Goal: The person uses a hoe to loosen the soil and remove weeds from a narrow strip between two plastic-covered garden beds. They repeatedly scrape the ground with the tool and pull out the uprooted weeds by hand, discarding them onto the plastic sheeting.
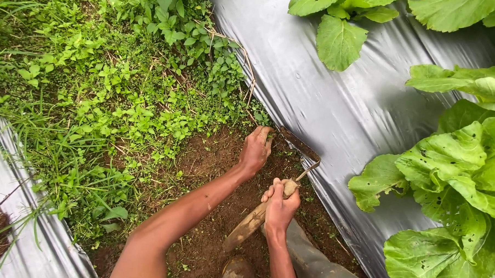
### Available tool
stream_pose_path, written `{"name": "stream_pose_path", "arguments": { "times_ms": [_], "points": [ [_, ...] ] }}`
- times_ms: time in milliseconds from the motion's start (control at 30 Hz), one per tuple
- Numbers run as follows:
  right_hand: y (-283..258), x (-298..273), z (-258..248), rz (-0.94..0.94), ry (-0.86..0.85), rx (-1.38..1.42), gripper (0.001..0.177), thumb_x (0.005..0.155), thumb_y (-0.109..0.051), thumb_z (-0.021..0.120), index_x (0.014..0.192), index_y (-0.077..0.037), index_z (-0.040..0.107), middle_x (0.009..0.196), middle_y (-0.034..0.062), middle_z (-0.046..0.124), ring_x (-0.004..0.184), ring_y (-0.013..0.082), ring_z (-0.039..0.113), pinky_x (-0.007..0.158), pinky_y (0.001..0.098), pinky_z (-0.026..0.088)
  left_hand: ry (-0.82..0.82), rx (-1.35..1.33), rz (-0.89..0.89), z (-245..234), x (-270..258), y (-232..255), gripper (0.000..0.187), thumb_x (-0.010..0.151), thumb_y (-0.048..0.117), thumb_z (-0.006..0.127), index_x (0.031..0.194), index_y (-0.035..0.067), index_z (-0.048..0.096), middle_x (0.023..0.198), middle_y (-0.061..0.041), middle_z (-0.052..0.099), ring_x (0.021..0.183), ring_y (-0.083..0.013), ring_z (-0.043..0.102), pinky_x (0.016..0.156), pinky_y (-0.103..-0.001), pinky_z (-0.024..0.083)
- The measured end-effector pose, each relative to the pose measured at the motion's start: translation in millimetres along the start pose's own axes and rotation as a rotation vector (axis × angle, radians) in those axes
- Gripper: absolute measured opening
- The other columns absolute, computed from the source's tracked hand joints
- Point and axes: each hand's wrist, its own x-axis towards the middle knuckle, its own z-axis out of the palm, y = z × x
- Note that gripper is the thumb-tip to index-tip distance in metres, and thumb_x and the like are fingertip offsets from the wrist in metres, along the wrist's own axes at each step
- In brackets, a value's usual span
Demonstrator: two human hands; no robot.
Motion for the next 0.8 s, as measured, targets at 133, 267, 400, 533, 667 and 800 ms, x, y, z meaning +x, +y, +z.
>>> {"name": "stream_pose_path", "arguments": {
  "times_ms": [133,267,400,533,667,800],
  "points": [
    [5.5,3.0,2.9,-0.015,-0.001,0.013,0.009,0.094,0.001,0.053,0.090,-0.007,0.051,0.052,0.0060,0.048,0.040,0.0152,0.049,0.042,0.0317,0.047,0.043,-0.034,-0.015,-7.7,2.8,-7.6,0.031,0.092,-0.006,0.064,0.123,-0.002,0.062,0.108,-0.022,0.066,0.096,-0.0358,0.074,0.078,-0.042,0.067],
    [-2.2,-0.8,8.0,-0.014,-0.006,0.013,0.009,0.094,0.001,0.053,0.091,-0.006,0.051,0.050,0.0060,0.047,0.039,0.0148,0.048,0.041,0.0310,0.046,0.132,-0.106,-0.068,-17.0,2.1,-18.2,0.031,0.093,-0.008,0.060,0.124,-0.004,0.060,0.107,-0.024,0.065,0.095,-0.0374,0.073,0.078,-0.043,0.067],
    [-6.2,-2.2,15.6,-0.014,-0.013,0.006,0.009,0.092,0.002,0.052,0.090,-0.006,0.050,0.051,0.0059,0.047,0.039,0.0146,0.048,0.041,0.0310,0.046,0.195,-0.086,-0.014,-34.3,12.3,-14.7,0.033,0.095,-0.006,0.059,0.128,-0.003,0.058,0.110,-0.023,0.064,0.095,-0.0358,0.072,0.077,-0.043,0.067],
    [-3.3,2.5,13.3,0.116,-0.088,0.074,0.009,0.098,0.001,0.050,0.093,-0.006,0.050,0.071,0.0081,0.050,0.057,0.0163,0.047,0.050,0.0304,0.046,0.276,-0.045,0.094,11.2,35.0,-61.4,0.057,0.098,0.002,0.070,0.149,0.006,0.046,0.116,-0.012,0.057,0.061,-0.0073,0.056,0.040,-0.015,0.057],
    [-1.0,5.0,16.0,0.142,-0.083,0.093,0.005,0.100,0.000,0.050,0.097,-0.004,0.050,0.076,0.0089,0.053,0.058,0.0162,0.049,0.051,0.0310,0.049,0.263,0.172,0.137,36.6,38.2,-83.9,0.060,0.088,0.005,0.080,0.142,0.003,0.053,0.131,-0.020,0.058,0.075,-0.0189,0.068,0.046,-0.023,0.062],
    [-0.8,10.0,23.3,0.135,-0.095,0.156,0.007,0.100,0.001,0.048,0.095,-0.004,0.049,0.073,0.0081,0.051,0.055,0.0157,0.047,0.049,0.0303,0.048,0.289,0.151,0.227,43.8,37.5,-93.6,0.041,0.084,-0.010,0.074,0.124,-0.001,0.065,0.116,-0.017,0.069,0.089,-0.0264,0.073,0.072,-0.029,0.067]
  ]
}}
